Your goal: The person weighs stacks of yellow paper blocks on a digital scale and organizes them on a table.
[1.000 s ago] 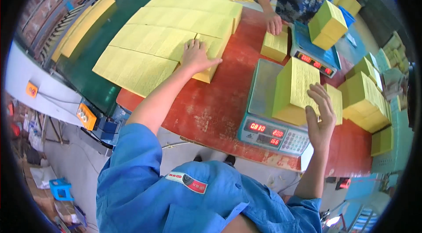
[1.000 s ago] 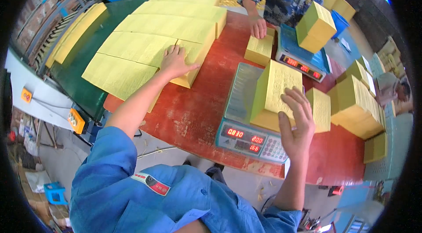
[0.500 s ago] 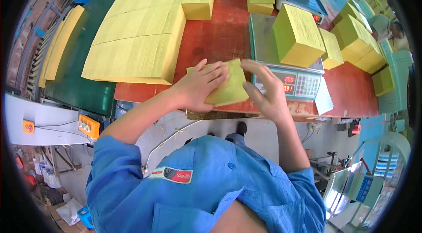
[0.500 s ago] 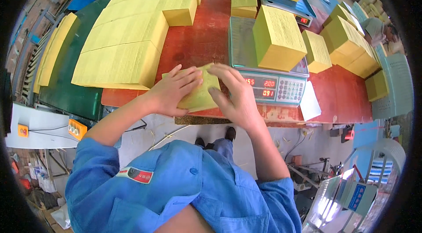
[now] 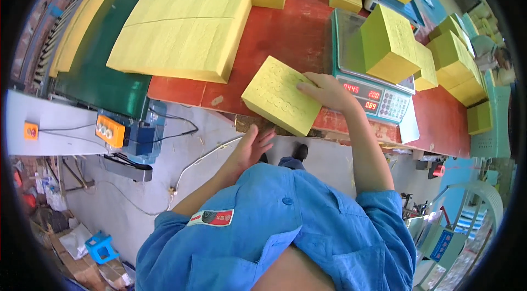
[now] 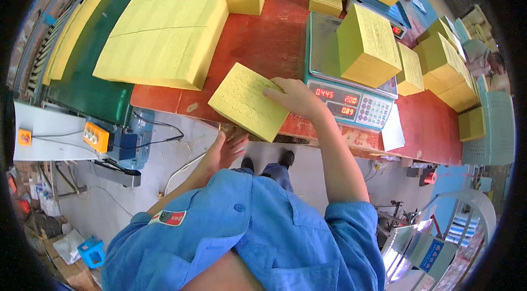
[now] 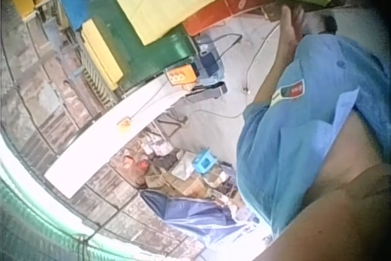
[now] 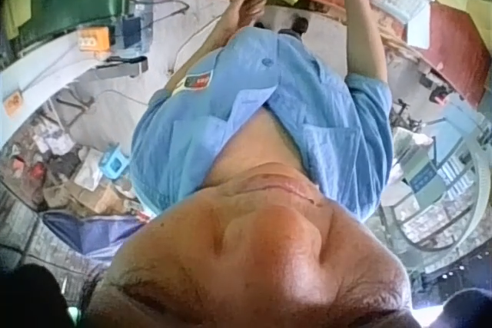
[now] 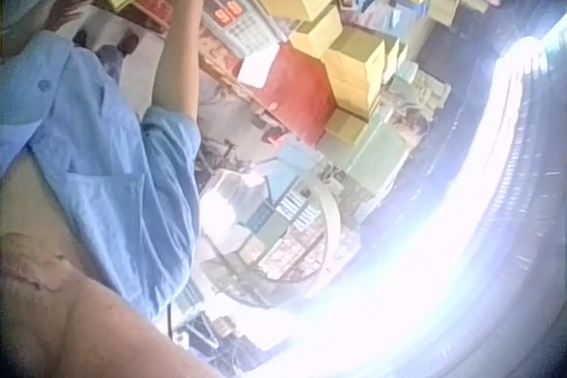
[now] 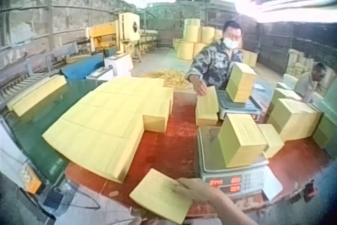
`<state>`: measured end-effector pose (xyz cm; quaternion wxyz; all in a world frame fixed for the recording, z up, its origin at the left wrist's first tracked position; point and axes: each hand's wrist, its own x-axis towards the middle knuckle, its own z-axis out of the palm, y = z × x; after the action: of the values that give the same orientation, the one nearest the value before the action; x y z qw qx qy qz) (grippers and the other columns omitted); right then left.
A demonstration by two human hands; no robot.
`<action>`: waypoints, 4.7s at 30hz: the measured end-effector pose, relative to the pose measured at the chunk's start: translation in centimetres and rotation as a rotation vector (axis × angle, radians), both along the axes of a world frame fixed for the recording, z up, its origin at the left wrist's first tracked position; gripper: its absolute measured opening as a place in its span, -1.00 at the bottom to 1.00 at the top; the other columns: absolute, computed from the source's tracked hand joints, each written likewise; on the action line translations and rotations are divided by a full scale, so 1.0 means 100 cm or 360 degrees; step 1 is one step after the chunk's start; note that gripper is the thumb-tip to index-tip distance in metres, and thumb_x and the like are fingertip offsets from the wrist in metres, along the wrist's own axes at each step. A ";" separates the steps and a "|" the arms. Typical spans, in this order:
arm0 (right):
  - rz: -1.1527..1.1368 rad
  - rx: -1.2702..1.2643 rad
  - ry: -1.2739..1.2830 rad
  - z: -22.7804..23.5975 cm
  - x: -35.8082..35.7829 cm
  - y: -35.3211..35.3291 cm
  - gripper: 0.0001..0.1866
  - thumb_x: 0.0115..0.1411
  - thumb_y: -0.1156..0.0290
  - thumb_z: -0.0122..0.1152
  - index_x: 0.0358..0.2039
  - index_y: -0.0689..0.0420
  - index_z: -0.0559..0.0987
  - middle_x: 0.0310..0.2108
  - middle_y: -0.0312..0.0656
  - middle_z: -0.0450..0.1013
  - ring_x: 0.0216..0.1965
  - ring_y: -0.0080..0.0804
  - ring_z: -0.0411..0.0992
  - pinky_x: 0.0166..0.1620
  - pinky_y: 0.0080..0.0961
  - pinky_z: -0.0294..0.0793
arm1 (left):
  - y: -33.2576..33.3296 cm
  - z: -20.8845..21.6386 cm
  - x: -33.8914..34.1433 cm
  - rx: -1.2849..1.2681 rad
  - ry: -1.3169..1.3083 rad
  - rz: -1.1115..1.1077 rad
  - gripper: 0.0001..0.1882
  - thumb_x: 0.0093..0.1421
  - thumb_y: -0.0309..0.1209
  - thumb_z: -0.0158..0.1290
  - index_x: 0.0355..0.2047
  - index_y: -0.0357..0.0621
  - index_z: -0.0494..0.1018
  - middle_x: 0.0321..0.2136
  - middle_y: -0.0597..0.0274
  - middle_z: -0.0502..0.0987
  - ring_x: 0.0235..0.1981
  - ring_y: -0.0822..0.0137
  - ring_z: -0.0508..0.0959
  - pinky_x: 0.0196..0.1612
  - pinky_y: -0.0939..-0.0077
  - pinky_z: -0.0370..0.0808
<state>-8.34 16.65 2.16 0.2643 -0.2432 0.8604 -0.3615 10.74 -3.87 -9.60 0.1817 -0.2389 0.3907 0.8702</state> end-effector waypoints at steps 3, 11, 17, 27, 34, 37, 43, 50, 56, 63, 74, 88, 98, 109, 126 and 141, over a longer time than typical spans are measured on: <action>-0.0054 0.0109 0.0128 0.000 0.027 -0.001 -0.46 0.23 0.02 0.03 -0.05 0.28 0.48 -0.16 0.17 0.51 -0.11 0.08 0.48 -0.03 -0.17 0.42 | 0.020 0.007 -0.015 0.0362 0.0258 0.0157 -0.25 0.24 0.25 -0.13 0.25 0.02 0.18 0.17 0.21 0.33 0.19 0.23 0.27 0.21 0.18 0.16; -0.0188 -0.0054 0.0116 -0.019 0.079 0.009 -0.42 0.20 0.03 0.09 -0.05 0.35 0.41 -0.26 0.30 0.49 -0.18 0.19 0.49 -0.11 -0.10 0.45 | 0.033 0.046 0.001 -0.0163 0.0520 0.0487 -0.34 0.29 -0.19 -0.04 0.32 -0.05 -0.01 0.24 0.19 0.20 0.22 0.24 0.27 0.24 0.25 0.23; -0.0144 -0.0564 -0.0146 -0.026 0.080 0.068 -0.47 0.26 0.08 0.08 0.02 0.31 0.43 -0.15 0.20 0.49 -0.13 -0.01 0.51 -0.08 -0.24 0.48 | 0.059 0.059 0.007 -0.0288 0.0435 0.0451 -0.34 0.24 -0.28 -0.02 0.29 -0.19 0.04 0.19 0.08 0.27 0.19 0.19 0.32 0.21 0.28 0.29; -0.0384 -0.1258 -0.0213 0.066 0.029 0.175 -0.44 0.33 -0.02 -0.04 0.07 0.24 0.44 -0.27 -0.19 0.49 -0.34 -0.52 0.45 -0.30 -0.56 0.46 | 0.116 0.194 -0.076 -0.0460 0.1115 0.0055 -0.48 0.36 -0.09 -0.20 0.17 -0.19 0.28 0.12 0.07 0.39 0.10 0.17 0.43 0.17 0.22 0.34; -0.0937 -0.1576 -0.0264 0.115 -0.116 0.227 -0.63 0.31 0.14 -0.01 -0.10 0.15 0.53 -0.36 -0.28 0.52 -0.46 -0.50 0.48 -0.38 -0.52 0.48 | 0.193 0.294 -0.236 -0.0391 0.0903 -0.0628 -0.28 0.22 0.10 -0.01 0.22 -0.11 0.20 0.08 0.03 0.38 0.05 0.06 0.44 0.03 -0.02 0.43; -0.0989 -0.1505 -0.0288 0.100 -0.145 0.232 -0.70 0.30 0.18 0.00 -0.17 0.10 0.55 -0.38 -0.30 0.53 -0.49 -0.51 0.49 -0.40 -0.50 0.51 | 0.200 0.283 -0.278 -0.0703 0.0851 -0.0835 -0.07 0.04 0.33 -0.01 0.26 -0.01 0.17 0.16 -0.02 0.27 0.09 -0.08 0.36 -0.01 -0.27 0.37; -0.1178 -0.1362 -0.0359 0.081 -0.159 0.235 -0.73 0.28 0.18 0.03 -0.30 0.08 0.58 -0.47 -0.28 0.54 -0.51 -0.53 0.49 -0.47 -0.51 0.44 | 0.200 0.267 -0.301 -0.0758 0.0772 -0.0869 -0.12 0.07 0.30 -0.01 0.27 0.06 0.17 0.17 0.00 0.29 0.17 -0.02 0.31 -0.04 -0.24 0.42; -0.1168 -0.1373 -0.0280 0.081 -0.153 0.227 -0.70 0.27 0.21 0.04 -0.17 0.14 0.60 -0.39 -0.27 0.55 -0.44 -0.52 0.50 -0.36 -0.52 0.46 | 0.199 0.262 -0.304 -0.0902 0.0762 -0.0801 -0.06 0.04 0.36 -0.04 0.30 0.07 0.13 0.20 0.05 0.24 0.18 -0.04 0.27 -0.04 -0.23 0.42; -0.1234 -0.1332 -0.0124 0.075 -0.154 0.223 -0.66 0.24 0.21 0.05 -0.18 0.21 0.61 -0.39 -0.25 0.55 -0.46 -0.48 0.47 -0.38 -0.50 0.43 | 0.203 0.258 -0.300 -0.1061 0.0780 -0.0739 -0.06 0.03 0.40 -0.08 0.24 0.00 0.24 0.11 0.00 0.36 0.11 0.06 0.38 -0.08 -0.08 0.48; -0.1341 -0.0975 0.0272 0.037 -0.166 0.229 -0.60 0.21 0.11 0.02 -0.27 0.17 0.65 -0.42 -0.13 0.55 -0.34 -0.39 0.48 -0.24 -0.42 0.42 | 0.189 0.238 -0.306 -0.1175 0.0851 -0.0604 -0.06 0.10 0.45 -0.24 0.26 0.01 0.22 0.15 0.12 0.35 0.10 0.17 0.35 -0.05 0.08 0.41; -0.1118 -0.1774 -0.0317 0.045 -0.137 0.194 -0.31 0.34 -0.17 -0.21 0.30 0.05 0.23 0.21 -0.16 0.26 0.18 -0.43 0.23 0.18 -0.47 0.21 | 0.222 0.127 -0.312 -0.0413 0.0955 0.0044 -0.43 0.35 -0.01 -0.17 0.22 -0.11 0.21 0.07 0.27 0.39 0.08 0.38 0.40 0.09 0.40 0.39; -0.1103 -0.1927 -0.0488 -0.028 0.030 0.299 -0.55 0.38 0.18 -0.18 0.06 0.27 0.44 -0.17 -0.09 0.51 -0.18 -0.29 0.49 -0.07 -0.34 0.45 | 0.093 0.059 -0.110 -0.1487 0.0608 0.0677 -0.58 0.36 -0.13 -0.16 -0.16 -0.28 0.44 -0.22 0.11 0.51 -0.28 0.31 0.54 -0.21 0.45 0.47; -0.1666 -0.1970 -0.1322 -0.118 0.185 0.247 -0.73 0.32 0.37 -0.02 -0.09 0.28 0.47 -0.33 -0.18 0.49 -0.33 -0.39 0.48 -0.23 -0.49 0.48 | 0.084 0.010 0.011 -0.1338 0.0102 0.0697 -0.73 0.30 -0.32 -0.12 -0.42 -0.26 0.43 -0.50 0.14 0.51 -0.51 0.36 0.50 -0.41 0.53 0.41; -0.1598 -0.1831 -0.1247 -0.122 0.253 0.179 -0.74 0.30 0.38 0.00 -0.08 0.23 0.49 -0.30 -0.18 0.52 -0.31 -0.44 0.50 -0.21 -0.54 0.47 | 0.020 -0.015 0.069 -0.1122 0.0066 0.0528 -0.79 0.24 -0.34 -0.05 -0.40 -0.24 0.43 -0.47 0.14 0.51 -0.53 0.36 0.50 -0.41 0.53 0.42; -0.1452 -0.1767 -0.1295 -0.122 0.259 0.162 -0.74 0.31 0.39 0.00 -0.08 0.25 0.50 -0.30 -0.18 0.49 -0.29 -0.44 0.48 -0.20 -0.53 0.46 | 0.095 0.050 -0.001 -0.1161 0.0516 -0.0041 -0.75 0.32 -0.34 -0.08 -0.27 -0.29 0.49 -0.42 0.17 0.56 -0.46 0.43 0.55 -0.39 0.59 0.47; -0.1755 -0.1287 0.0289 -0.061 0.102 0.451 -0.83 0.23 0.53 -0.04 -0.29 0.27 0.53 -0.42 -0.20 0.47 -0.39 -0.49 0.43 -0.26 -0.56 0.43 | 0.244 0.132 -0.144 -0.1375 0.0958 0.0469 -0.87 0.28 -0.45 -0.02 -0.33 -0.25 0.47 -0.51 0.24 0.53 -0.51 0.47 0.51 -0.38 0.57 0.47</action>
<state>1.82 61.73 -3.99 -0.1427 0.1213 0.6748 -0.7139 -3.69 20.58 3.65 -0.1766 -0.0845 0.7097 0.6767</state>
